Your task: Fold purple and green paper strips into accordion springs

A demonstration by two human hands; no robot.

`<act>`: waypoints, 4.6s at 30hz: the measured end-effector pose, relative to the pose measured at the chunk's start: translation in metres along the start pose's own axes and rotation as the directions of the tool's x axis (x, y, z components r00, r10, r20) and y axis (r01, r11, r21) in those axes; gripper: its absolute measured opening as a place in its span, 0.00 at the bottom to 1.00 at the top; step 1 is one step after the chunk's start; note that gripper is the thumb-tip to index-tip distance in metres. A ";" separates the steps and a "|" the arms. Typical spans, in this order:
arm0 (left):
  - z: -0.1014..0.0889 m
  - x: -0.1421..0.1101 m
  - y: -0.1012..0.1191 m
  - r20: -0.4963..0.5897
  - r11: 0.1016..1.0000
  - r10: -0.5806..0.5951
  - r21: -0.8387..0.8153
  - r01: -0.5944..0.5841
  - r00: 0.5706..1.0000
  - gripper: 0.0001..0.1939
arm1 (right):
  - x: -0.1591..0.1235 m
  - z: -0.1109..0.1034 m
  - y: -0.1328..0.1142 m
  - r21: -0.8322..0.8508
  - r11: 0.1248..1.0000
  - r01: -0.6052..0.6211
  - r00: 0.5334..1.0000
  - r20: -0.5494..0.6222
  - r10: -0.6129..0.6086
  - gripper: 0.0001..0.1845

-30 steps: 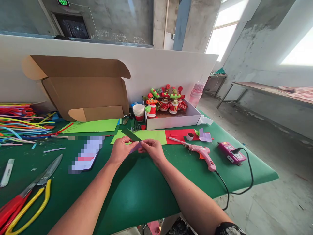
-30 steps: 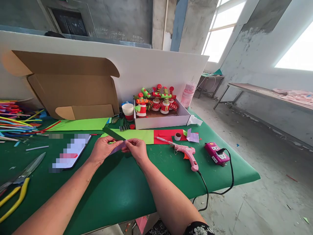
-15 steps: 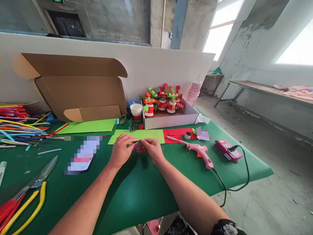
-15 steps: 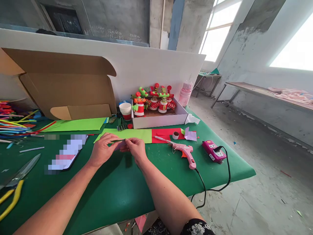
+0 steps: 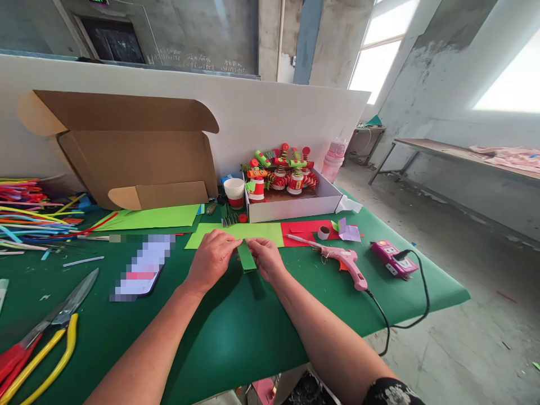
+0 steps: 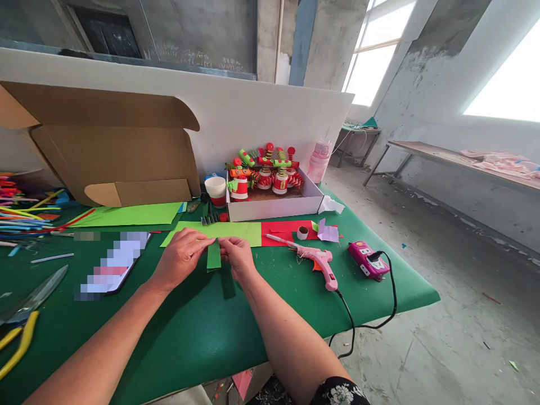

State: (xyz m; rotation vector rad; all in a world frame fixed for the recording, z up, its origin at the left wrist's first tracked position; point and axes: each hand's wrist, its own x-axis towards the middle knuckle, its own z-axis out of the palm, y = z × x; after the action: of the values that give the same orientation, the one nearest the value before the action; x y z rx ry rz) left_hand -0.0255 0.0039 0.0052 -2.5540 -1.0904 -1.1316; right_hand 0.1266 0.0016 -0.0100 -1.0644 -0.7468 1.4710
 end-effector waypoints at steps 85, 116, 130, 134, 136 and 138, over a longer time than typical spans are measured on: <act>-0.009 0.005 -0.011 -0.229 0.811 -0.584 -0.211 0.546 0.779 0.10 | 0.014 -0.018 -0.004 0.022 0.993 0.118 0.991 -0.071 -0.116 0.17; 0.010 0.004 0.010 0.422 0.133 -0.787 -0.596 0.792 0.450 0.17 | 0.000 -0.003 -0.001 -0.119 0.989 0.087 0.987 0.142 -0.070 0.16; 0.007 0.008 0.016 0.463 0.123 -0.711 -0.658 0.742 0.529 0.16 | 0.007 -0.006 0.005 -0.163 0.971 0.176 0.983 0.074 -0.166 0.17; 0.010 0.007 0.015 0.474 0.100 -0.706 -0.670 0.736 0.527 0.16 | 0.006 -0.006 0.004 -0.148 0.972 0.184 0.980 0.104 -0.170 0.16; 0.011 0.006 0.016 0.489 0.074 -0.698 -0.677 0.732 0.522 0.17 | 0.006 -0.007 0.003 -0.159 0.967 0.200 0.978 0.095 -0.186 0.15; 0.011 0.007 0.017 0.496 0.054 -0.694 -0.687 0.724 0.522 0.18 | 0.006 -0.007 0.002 -0.173 0.964 0.201 0.978 0.083 -0.189 0.15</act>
State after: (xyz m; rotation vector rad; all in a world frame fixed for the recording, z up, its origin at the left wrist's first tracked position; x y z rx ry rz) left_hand -0.0048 -0.0005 0.0048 -2.4700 -2.5607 -2.4220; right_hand 0.1324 0.0060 -0.0158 -1.0489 -1.0186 1.2930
